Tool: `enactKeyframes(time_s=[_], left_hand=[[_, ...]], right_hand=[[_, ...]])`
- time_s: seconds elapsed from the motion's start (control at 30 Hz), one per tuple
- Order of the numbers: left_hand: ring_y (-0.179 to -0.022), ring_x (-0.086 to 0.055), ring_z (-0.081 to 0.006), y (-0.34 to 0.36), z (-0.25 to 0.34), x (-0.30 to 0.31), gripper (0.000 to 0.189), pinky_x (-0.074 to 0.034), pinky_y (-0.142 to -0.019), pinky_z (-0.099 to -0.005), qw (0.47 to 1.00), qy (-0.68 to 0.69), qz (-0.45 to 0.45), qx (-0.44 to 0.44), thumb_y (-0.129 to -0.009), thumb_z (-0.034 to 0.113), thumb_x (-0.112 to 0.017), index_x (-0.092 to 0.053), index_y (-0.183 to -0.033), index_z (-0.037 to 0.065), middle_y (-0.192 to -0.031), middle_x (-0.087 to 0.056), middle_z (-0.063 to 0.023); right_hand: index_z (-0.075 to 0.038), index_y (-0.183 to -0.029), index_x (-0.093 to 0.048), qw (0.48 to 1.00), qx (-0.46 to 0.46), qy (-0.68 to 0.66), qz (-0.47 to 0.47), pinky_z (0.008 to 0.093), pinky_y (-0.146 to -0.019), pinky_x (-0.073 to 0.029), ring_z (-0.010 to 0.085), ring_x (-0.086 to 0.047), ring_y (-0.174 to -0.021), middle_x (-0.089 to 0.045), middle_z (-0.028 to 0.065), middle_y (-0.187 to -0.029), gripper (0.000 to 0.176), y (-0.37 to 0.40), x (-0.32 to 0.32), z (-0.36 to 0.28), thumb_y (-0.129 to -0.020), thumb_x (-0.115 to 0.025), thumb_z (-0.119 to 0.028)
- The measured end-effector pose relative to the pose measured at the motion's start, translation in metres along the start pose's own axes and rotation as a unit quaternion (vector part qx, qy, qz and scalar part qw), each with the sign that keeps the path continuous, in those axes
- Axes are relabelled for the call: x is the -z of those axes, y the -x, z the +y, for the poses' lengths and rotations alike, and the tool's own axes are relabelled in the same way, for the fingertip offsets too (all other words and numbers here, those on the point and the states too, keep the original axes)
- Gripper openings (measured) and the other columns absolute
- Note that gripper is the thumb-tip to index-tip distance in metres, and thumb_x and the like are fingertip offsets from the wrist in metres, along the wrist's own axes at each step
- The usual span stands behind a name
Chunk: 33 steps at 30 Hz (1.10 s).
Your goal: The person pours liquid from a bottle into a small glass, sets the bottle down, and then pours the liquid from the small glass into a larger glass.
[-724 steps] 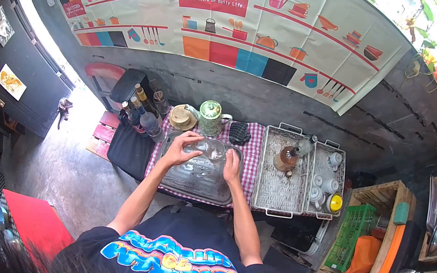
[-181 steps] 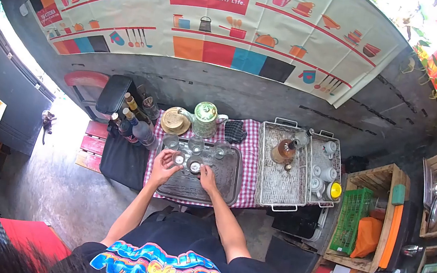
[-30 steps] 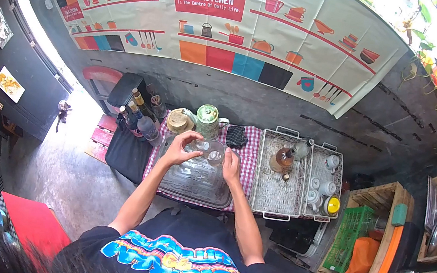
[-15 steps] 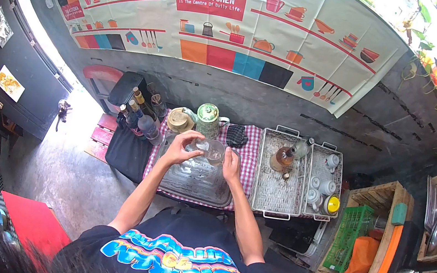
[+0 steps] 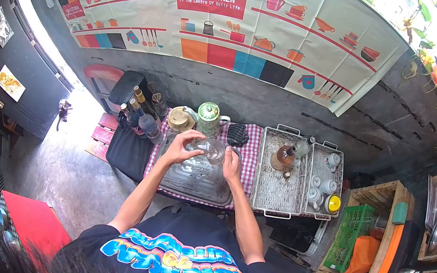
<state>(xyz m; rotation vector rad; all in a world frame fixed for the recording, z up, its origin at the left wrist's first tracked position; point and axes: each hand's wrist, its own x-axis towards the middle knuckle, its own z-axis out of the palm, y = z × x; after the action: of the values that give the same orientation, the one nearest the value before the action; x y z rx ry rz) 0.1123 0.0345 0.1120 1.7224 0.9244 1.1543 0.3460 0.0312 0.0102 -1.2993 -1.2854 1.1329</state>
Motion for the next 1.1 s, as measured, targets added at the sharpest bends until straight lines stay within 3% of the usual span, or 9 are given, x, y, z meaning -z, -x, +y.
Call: enactKeyframes(time_s=[0.73,0.83,0.9,1.0,1.1], left_hand=[[-0.110,-0.063,-0.0202,-0.001,-0.004,0.001,0.049,-0.050,-0.096,-0.0327,1.000,0.007,-0.008,0.004,-0.073,0.010,-0.086,-0.071,-0.119,0.002,-0.119,-0.066,-0.0103],[-0.116,-0.058,-0.0181,0.000,-0.004,0.003,0.050,-0.045,-0.103,-0.0312,0.999,0.011,-0.030,0.024,-0.075,0.003,-0.084,-0.069,-0.123,0.001,-0.123,-0.061,-0.0085],[-0.113,-0.061,-0.0205,-0.001,-0.005,0.002,0.048,-0.048,-0.099,-0.0326,1.000,0.008,-0.016,0.001,-0.074,0.008,-0.085,-0.071,-0.119,0.002,-0.119,-0.065,-0.0100],[-0.110,-0.063,-0.0230,-0.002,-0.007,0.003,0.047,-0.050,-0.097,-0.0346,1.000,-0.001,-0.010,-0.014,-0.073,0.011,-0.085,-0.072,-0.117,0.003,-0.116,-0.068,-0.0112],[-0.109,-0.064,-0.0246,-0.002,-0.008,0.005,0.047,-0.049,-0.097,-0.0364,0.999,-0.023,-0.009,-0.025,-0.072,0.013,-0.085,-0.072,-0.117,0.003,-0.114,-0.069,-0.0115]], right_hand=[[-0.004,-0.073,-0.051,1.000,0.002,-0.020,0.002,0.0316,-0.055,-0.036,0.0107,-0.042,-0.058,-0.045,-0.0011,-0.062,0.053,0.000,-0.003,0.002,-0.109,-0.038,-0.040],[-0.005,-0.073,-0.050,0.999,0.011,-0.036,0.001,0.0315,-0.055,-0.035,0.0100,-0.040,-0.058,-0.043,-0.0014,-0.062,0.052,0.001,-0.006,-0.005,-0.110,-0.037,-0.040],[-0.005,-0.073,-0.049,0.999,-0.001,-0.049,-0.002,0.0313,-0.055,-0.035,0.0095,-0.039,-0.058,-0.043,-0.0018,-0.062,0.052,0.003,-0.006,-0.006,-0.110,-0.037,-0.040],[-0.013,-0.079,-0.048,0.998,0.035,-0.055,-0.010,0.0232,-0.046,-0.029,0.0043,-0.035,-0.050,-0.037,-0.0078,-0.060,0.048,0.000,-0.010,0.000,-0.107,-0.038,-0.050],[-0.013,-0.079,-0.048,0.998,0.047,-0.046,-0.007,0.0233,-0.046,-0.028,0.0043,-0.035,-0.050,-0.036,-0.0079,-0.060,0.049,-0.001,-0.012,0.004,-0.107,-0.037,-0.051]])
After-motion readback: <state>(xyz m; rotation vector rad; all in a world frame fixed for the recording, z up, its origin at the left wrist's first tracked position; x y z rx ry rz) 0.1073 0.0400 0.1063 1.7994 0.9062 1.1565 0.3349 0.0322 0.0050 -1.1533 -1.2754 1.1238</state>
